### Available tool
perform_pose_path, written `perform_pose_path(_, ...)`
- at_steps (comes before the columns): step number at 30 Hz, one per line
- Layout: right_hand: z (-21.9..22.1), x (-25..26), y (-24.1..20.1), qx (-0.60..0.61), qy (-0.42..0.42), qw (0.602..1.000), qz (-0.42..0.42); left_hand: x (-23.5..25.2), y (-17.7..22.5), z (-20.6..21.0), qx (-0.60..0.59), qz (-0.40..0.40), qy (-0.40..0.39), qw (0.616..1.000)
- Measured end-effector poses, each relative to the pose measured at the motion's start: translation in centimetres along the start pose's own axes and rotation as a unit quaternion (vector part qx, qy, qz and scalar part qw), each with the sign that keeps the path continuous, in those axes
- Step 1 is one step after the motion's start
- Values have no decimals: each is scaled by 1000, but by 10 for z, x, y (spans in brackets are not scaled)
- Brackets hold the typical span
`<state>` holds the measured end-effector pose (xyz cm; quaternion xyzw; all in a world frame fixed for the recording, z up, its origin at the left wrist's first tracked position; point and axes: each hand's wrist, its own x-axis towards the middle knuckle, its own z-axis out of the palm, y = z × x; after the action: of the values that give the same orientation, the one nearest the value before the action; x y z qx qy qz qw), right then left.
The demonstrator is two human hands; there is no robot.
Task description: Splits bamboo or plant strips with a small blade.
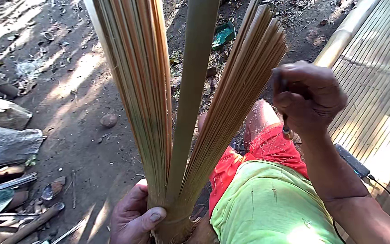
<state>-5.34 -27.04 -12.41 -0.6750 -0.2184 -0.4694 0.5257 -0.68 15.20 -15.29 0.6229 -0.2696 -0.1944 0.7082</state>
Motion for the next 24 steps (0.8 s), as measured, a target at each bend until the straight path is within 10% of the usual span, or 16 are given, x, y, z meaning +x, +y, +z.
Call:
perform_pose_path(5, -14, 6, -22, -13, 67, 998, -4, 0, 0, 0, 0, -2, 4, 1000)
perform_pose_path(24, -28, 19, -15, -78, -195, 978, -4, 3, -6, -5, -10, -17, 2, 1000)
